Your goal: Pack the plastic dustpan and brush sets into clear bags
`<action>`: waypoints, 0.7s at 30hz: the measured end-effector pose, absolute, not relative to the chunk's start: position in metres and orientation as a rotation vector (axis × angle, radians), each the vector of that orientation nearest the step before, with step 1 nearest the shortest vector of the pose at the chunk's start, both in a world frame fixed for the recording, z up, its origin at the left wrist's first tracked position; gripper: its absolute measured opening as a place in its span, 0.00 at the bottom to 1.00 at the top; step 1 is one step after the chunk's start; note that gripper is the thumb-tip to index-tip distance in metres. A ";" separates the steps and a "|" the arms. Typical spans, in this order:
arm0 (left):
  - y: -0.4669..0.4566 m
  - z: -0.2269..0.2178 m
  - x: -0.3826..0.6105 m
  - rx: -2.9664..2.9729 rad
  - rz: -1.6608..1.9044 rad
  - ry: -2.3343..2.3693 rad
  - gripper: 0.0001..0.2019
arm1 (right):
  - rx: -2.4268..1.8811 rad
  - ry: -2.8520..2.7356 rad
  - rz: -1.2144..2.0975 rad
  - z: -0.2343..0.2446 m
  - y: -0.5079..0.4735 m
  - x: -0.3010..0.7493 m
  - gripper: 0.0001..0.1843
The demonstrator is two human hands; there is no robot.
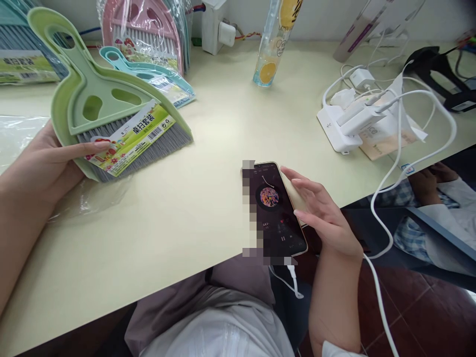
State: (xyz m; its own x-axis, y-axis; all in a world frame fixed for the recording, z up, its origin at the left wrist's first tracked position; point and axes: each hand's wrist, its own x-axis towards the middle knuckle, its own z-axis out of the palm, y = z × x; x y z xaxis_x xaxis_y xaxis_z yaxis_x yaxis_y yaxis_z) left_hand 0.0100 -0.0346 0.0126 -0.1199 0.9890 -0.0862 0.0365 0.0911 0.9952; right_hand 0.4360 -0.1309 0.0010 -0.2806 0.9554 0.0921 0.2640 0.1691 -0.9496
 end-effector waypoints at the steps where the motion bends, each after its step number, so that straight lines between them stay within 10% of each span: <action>1: -0.035 0.013 0.010 1.115 1.208 1.368 0.31 | -1.198 -1.689 1.128 0.001 -0.130 0.434 0.21; 21: -0.040 0.021 0.016 1.082 1.200 1.232 0.34 | -1.946 -1.988 0.268 0.019 -0.138 0.347 0.49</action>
State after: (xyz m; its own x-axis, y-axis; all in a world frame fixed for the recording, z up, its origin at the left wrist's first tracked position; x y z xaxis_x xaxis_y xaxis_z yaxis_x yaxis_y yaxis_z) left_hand 0.0163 -0.0402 0.0213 -0.0351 0.9954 -0.0892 -0.0625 0.0869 0.9943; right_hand 0.3473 -0.1376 0.0193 0.0003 0.9937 0.1118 0.9286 0.0412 -0.3687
